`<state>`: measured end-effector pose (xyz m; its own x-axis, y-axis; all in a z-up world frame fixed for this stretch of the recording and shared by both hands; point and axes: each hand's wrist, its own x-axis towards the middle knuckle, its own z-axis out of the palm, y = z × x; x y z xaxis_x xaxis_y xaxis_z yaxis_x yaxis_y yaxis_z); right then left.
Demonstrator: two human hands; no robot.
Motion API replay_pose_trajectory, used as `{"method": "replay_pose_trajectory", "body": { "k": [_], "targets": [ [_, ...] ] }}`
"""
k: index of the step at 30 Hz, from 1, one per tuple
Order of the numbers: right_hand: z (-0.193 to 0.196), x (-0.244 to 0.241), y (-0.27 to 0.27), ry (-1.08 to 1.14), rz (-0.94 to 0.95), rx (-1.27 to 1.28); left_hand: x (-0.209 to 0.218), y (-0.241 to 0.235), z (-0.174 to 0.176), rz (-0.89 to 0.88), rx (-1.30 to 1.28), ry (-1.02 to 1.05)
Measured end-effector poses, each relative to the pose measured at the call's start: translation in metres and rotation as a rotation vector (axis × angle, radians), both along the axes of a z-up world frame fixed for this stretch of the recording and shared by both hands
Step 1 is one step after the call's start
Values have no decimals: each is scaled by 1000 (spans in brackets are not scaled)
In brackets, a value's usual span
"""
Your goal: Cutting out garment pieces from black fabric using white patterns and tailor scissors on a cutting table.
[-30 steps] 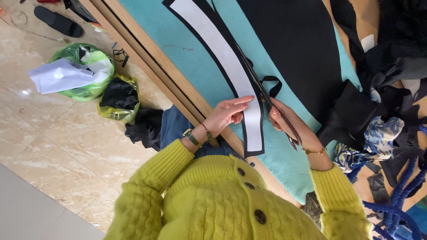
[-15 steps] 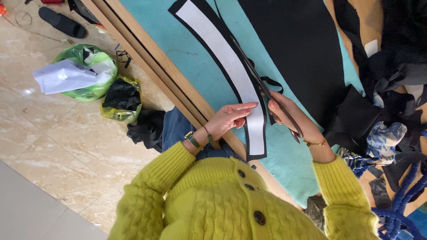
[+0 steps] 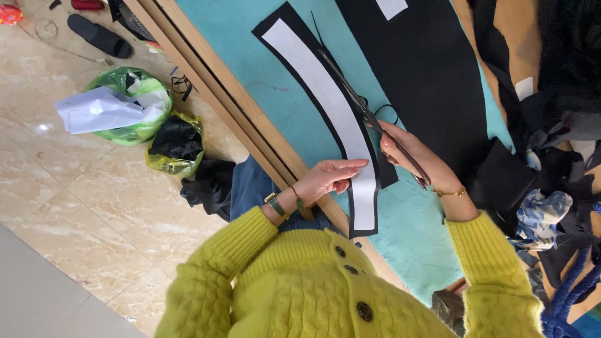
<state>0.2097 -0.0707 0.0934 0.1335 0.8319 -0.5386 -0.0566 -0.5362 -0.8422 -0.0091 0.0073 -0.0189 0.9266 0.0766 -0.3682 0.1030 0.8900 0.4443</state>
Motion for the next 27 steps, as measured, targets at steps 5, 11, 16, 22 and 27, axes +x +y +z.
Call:
{"method": "replay_pose_trajectory", "body": {
  "k": [5, 11, 16, 22, 27],
  "targets": [
    [-11, 6, -1, 27, -6, -30, 1, -2, -3, -7, -9, -11],
    [-19, 12, -1, 60, -22, -14, 1, 0, 0, -5, -24, -12],
    [-26, 17, 14, 37, -2, -9, 1, -2, -1, 0, -29, 3],
    [-20, 21, 36, 14, 56, -15, 2, 2, 7, -6, -35, -4],
    [-26, 27, 38, 19, 68, -24, 1, 5, 9, -4, -34, -13]
  ]
}}
